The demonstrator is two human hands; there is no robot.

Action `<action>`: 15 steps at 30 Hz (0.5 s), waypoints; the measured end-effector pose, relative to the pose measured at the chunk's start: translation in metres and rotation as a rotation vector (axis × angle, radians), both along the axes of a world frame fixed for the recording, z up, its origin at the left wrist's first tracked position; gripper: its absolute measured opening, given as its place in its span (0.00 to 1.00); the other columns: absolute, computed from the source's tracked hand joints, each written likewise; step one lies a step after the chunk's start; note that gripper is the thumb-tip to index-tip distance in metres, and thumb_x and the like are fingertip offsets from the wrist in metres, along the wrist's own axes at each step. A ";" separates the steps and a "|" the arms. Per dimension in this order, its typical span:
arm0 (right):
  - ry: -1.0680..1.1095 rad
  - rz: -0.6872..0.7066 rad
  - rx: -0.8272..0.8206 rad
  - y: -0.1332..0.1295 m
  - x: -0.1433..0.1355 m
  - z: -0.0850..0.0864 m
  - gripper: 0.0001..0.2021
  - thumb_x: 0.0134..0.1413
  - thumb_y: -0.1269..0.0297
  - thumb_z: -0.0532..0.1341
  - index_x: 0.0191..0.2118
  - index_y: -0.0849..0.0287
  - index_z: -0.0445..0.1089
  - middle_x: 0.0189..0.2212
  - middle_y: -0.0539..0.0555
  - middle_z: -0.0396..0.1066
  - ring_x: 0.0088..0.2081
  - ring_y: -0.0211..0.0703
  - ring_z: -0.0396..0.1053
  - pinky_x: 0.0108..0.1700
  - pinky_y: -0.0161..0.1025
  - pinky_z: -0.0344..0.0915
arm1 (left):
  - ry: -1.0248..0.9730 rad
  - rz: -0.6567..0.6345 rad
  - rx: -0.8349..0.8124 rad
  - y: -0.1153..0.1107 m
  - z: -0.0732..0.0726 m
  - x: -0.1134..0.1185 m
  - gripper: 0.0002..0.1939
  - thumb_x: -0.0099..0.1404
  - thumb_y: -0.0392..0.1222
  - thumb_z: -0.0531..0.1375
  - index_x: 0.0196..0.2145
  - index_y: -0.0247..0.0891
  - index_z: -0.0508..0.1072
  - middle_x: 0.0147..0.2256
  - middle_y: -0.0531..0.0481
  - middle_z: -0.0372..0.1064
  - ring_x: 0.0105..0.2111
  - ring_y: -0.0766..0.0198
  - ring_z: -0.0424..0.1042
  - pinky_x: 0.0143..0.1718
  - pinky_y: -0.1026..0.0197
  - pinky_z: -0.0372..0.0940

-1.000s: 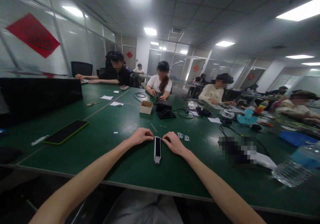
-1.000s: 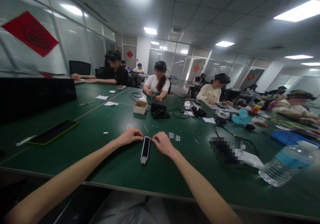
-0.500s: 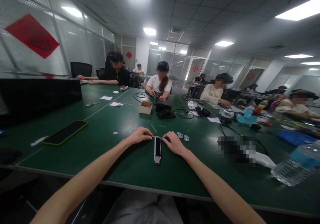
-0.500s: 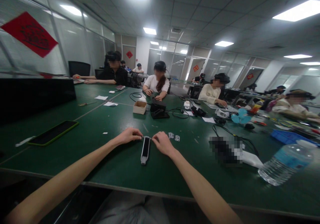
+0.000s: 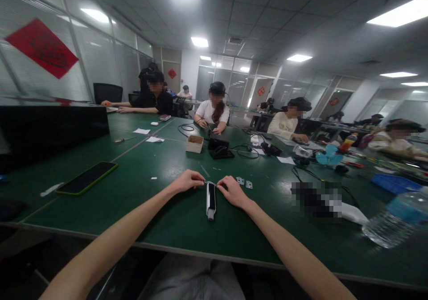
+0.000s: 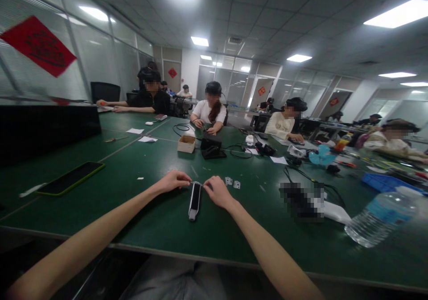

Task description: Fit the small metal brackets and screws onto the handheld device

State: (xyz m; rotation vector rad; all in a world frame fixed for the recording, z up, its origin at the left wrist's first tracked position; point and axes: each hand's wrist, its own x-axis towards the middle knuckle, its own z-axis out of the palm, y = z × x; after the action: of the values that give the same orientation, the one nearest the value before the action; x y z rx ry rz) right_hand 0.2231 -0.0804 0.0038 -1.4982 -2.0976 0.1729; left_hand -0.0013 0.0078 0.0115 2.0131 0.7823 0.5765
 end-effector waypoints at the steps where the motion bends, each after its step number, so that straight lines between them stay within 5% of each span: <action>1: -0.004 0.002 0.007 0.001 0.000 0.000 0.08 0.60 0.64 0.56 0.35 0.60 0.71 0.35 0.55 0.69 0.40 0.45 0.64 0.44 0.43 0.62 | 0.001 0.005 -0.004 0.001 -0.001 0.000 0.18 0.54 0.48 0.63 0.38 0.32 0.76 0.28 0.49 0.73 0.21 0.69 0.63 0.24 0.66 0.59; 15: 0.021 0.018 -0.002 0.000 0.000 -0.001 0.09 0.60 0.63 0.55 0.36 0.59 0.71 0.36 0.55 0.69 0.40 0.45 0.64 0.43 0.43 0.62 | 0.183 0.060 0.255 -0.003 0.002 -0.002 0.12 0.57 0.47 0.63 0.37 0.39 0.79 0.29 0.52 0.75 0.27 0.64 0.70 0.32 0.64 0.62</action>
State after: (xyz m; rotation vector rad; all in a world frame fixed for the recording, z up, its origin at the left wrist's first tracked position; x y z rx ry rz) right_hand 0.2235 -0.0806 0.0032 -1.4722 -2.0954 0.1970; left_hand -0.0036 0.0052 0.0137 2.3071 0.9197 0.5544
